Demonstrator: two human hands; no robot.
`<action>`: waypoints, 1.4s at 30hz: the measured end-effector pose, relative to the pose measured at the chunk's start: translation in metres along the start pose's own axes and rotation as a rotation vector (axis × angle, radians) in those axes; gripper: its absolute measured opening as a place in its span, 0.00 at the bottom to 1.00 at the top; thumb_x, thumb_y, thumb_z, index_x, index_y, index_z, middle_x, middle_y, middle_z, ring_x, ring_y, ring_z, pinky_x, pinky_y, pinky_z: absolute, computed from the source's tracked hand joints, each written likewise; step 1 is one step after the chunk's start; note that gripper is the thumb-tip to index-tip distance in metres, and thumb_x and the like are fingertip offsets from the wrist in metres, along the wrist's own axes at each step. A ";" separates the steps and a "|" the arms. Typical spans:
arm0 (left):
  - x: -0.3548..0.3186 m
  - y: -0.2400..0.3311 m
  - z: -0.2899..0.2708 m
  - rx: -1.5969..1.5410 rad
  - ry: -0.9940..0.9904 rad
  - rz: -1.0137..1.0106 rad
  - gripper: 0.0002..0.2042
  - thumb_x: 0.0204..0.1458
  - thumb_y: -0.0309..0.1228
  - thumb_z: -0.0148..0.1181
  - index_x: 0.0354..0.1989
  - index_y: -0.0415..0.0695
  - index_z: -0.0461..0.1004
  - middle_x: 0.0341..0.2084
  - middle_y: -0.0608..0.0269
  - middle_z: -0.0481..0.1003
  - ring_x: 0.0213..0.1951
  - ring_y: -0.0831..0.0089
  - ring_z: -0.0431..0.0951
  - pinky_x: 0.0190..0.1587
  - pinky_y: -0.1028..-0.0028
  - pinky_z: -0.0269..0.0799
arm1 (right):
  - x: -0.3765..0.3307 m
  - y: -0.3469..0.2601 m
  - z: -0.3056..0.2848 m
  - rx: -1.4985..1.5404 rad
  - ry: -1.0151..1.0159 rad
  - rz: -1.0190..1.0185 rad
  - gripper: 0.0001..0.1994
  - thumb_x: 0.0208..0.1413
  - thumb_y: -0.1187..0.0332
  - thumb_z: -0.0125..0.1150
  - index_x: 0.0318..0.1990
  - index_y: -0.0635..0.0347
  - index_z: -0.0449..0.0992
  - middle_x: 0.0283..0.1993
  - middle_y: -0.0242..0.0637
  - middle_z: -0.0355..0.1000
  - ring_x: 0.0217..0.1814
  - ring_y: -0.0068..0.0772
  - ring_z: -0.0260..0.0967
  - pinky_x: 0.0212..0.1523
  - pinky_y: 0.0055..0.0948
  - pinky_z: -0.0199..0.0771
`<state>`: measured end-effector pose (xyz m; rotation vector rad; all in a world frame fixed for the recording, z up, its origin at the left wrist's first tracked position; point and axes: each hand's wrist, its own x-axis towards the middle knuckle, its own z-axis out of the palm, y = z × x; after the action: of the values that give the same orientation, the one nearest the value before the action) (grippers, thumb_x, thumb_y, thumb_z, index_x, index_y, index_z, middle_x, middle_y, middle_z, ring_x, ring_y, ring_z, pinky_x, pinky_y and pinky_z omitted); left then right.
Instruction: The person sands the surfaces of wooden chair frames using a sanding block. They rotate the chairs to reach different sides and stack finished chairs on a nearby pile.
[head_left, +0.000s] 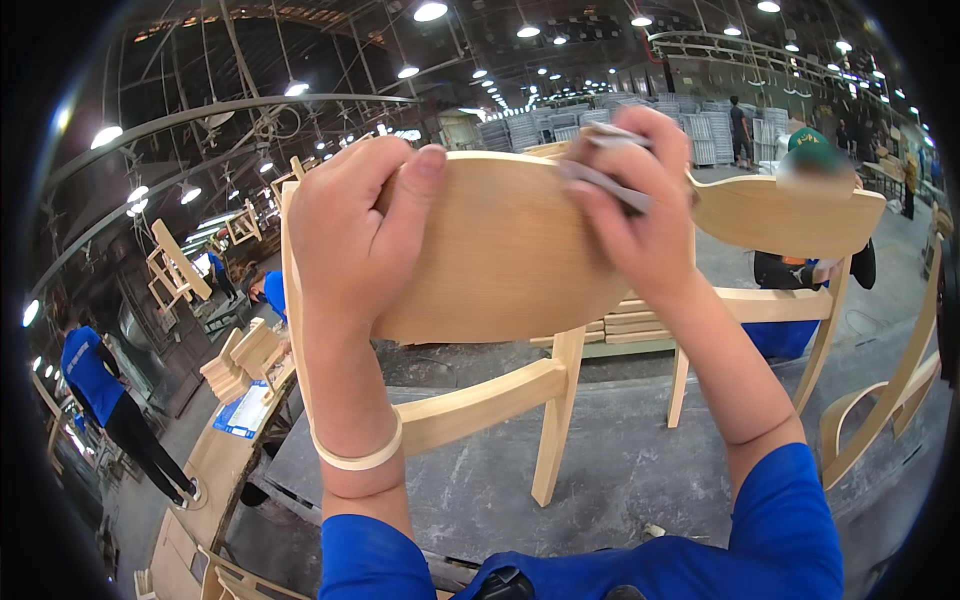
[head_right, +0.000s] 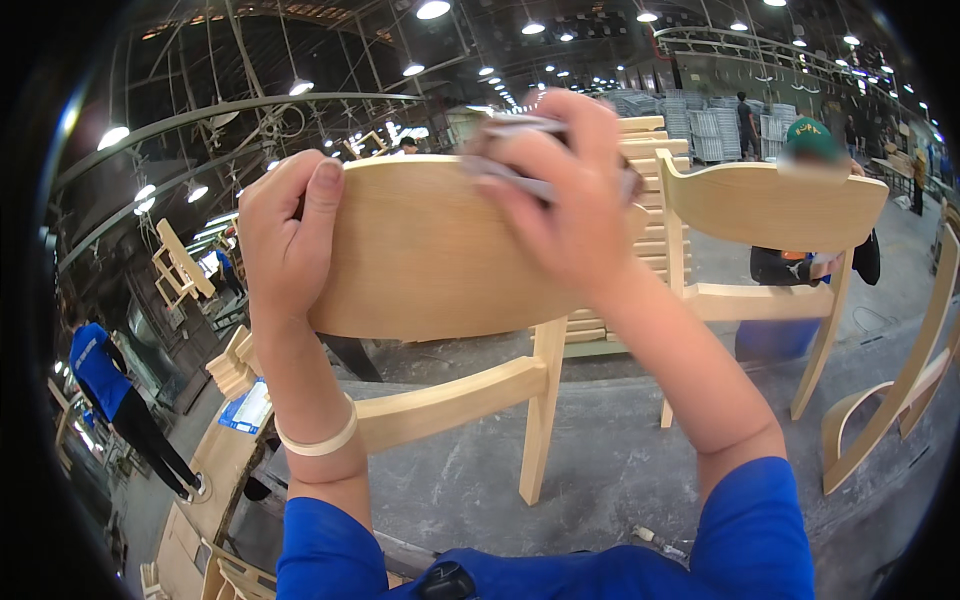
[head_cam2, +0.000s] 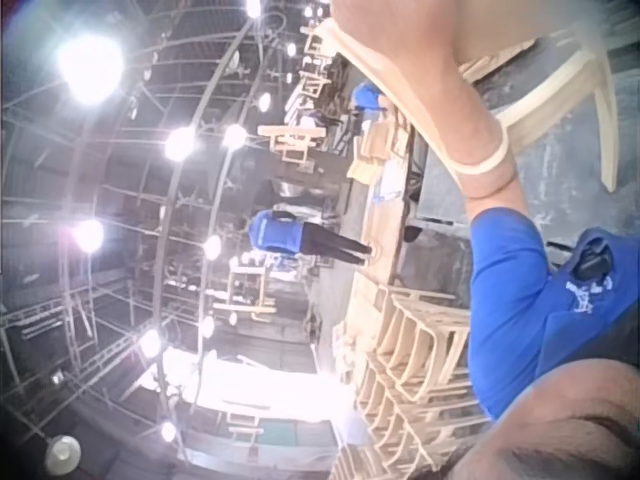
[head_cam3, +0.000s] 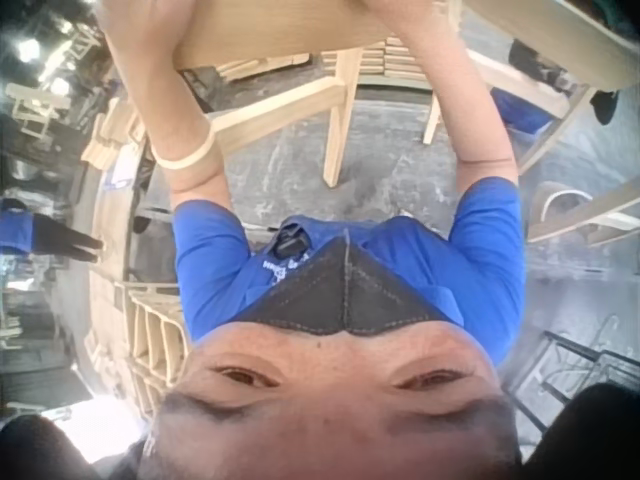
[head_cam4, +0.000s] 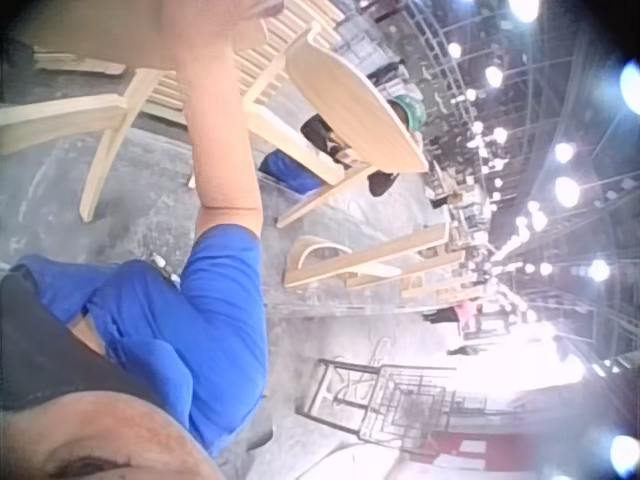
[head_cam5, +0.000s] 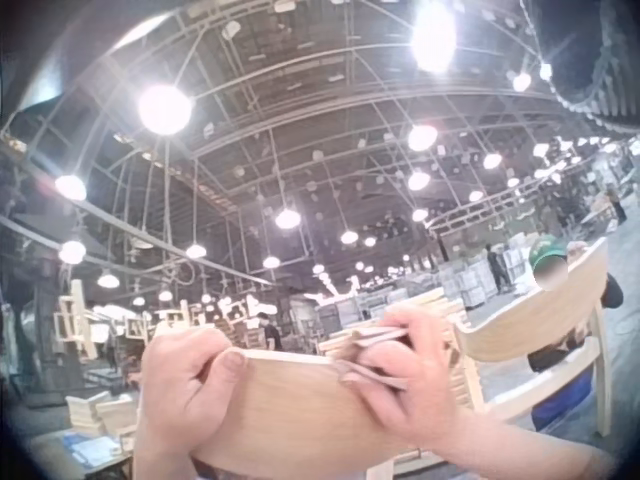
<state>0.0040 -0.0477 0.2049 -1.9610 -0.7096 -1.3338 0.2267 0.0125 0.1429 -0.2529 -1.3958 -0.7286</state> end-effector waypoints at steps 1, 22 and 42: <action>0.001 -0.001 0.000 0.000 0.004 0.005 0.19 0.57 0.43 0.56 0.22 0.39 0.72 0.14 0.59 0.66 0.17 0.67 0.64 0.22 0.70 0.59 | 0.004 -0.004 0.001 -0.043 -0.050 -0.006 0.07 0.46 0.70 0.67 0.32 0.57 0.75 0.49 0.40 0.65 0.49 0.40 0.60 0.50 0.39 0.60; 0.001 -0.004 0.006 0.007 0.012 0.013 0.20 0.58 0.42 0.55 0.20 0.39 0.70 0.13 0.60 0.63 0.17 0.68 0.63 0.22 0.70 0.57 | 0.008 -0.001 0.009 -0.008 -0.046 -0.014 0.10 0.42 0.67 0.70 0.32 0.55 0.76 0.43 0.41 0.64 0.45 0.43 0.61 0.48 0.42 0.60; 0.006 0.008 0.012 -0.046 0.055 0.039 0.25 0.58 0.48 0.52 0.17 0.39 0.67 0.12 0.58 0.63 0.17 0.64 0.63 0.21 0.67 0.57 | 0.025 -0.023 0.014 0.011 -0.044 -0.069 0.09 0.42 0.66 0.69 0.34 0.51 0.78 0.44 0.37 0.65 0.47 0.41 0.61 0.51 0.48 0.59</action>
<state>0.0191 -0.0428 0.2061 -1.9559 -0.6169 -1.3865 0.2018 -0.0047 0.1634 -0.2141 -1.4552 -0.7761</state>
